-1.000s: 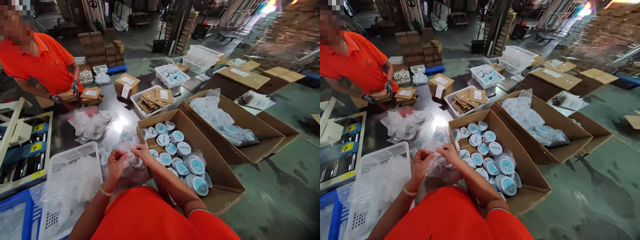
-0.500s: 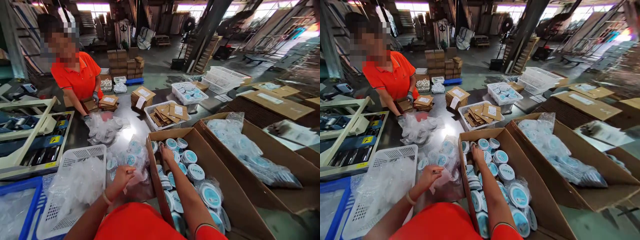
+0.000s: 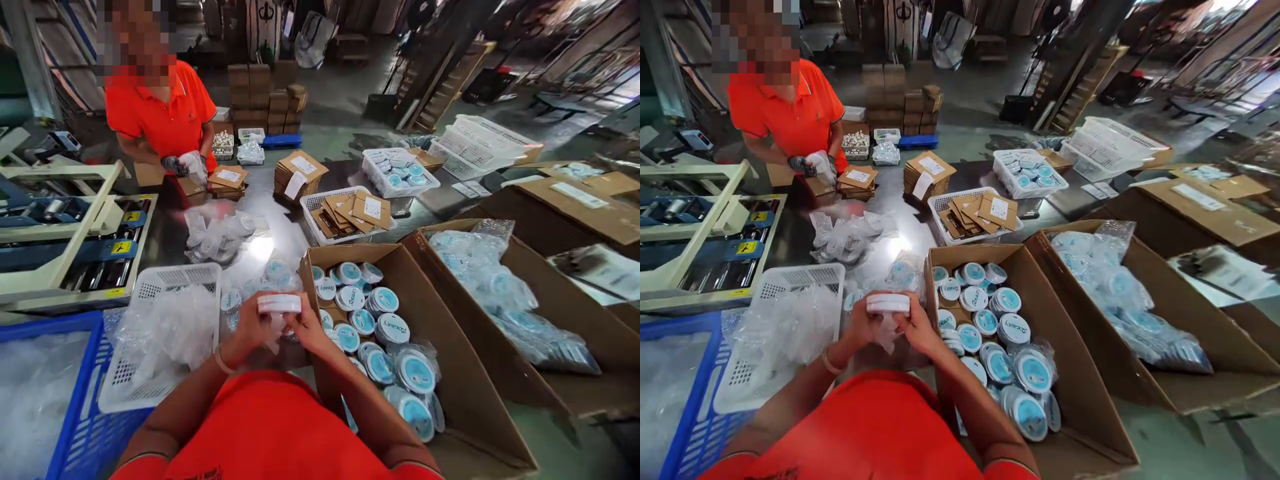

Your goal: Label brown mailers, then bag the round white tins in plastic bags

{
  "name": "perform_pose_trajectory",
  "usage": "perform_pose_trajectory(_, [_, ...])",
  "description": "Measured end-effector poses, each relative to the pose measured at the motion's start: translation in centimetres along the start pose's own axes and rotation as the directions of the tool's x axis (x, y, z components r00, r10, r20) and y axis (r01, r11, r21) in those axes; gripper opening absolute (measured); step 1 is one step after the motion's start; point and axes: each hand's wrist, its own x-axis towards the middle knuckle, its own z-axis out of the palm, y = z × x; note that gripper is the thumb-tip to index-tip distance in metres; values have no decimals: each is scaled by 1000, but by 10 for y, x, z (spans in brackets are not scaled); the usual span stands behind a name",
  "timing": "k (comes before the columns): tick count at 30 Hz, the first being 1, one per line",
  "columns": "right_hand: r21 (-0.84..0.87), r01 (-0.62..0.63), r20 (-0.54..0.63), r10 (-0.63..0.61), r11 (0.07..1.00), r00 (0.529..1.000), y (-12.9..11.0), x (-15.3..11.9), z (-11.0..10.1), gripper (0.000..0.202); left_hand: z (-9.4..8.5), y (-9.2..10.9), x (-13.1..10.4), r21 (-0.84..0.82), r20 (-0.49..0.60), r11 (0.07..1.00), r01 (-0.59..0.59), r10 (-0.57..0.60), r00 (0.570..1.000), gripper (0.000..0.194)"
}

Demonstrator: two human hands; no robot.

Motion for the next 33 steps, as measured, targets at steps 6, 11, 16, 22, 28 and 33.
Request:
perform_pose_trajectory(6, [-243,-68,-8,68,968,998,-9,15,-15,45,-15,-7,3,-23,-105,997,69,-71,992,47])
perform_pose_trajectory(11, [-40,9,-161,-15,999,987,-10,11,-7,50,-17,-13,7,-21,-103,995,92,-94,990,53])
perform_pose_trajectory(16, [-289,84,82,-62,954,995,-10,5,2,34,-17,-18,-14,-2,-30,999,44,-44,999,67])
perform_pose_trajectory(22, [-930,39,199,413,364,889,-33,-8,22,37,-9,-37,-57,273,44,954,124,-141,989,68])
perform_pose_trajectory(28, [-930,216,300,277,296,913,-40,12,26,65,-25,-29,-28,342,-36,939,13,-1,999,70])
perform_pose_trajectory(33, [-850,294,404,182,436,896,-11,51,20,41,-37,-45,-7,474,16,875,-100,105,994,67])
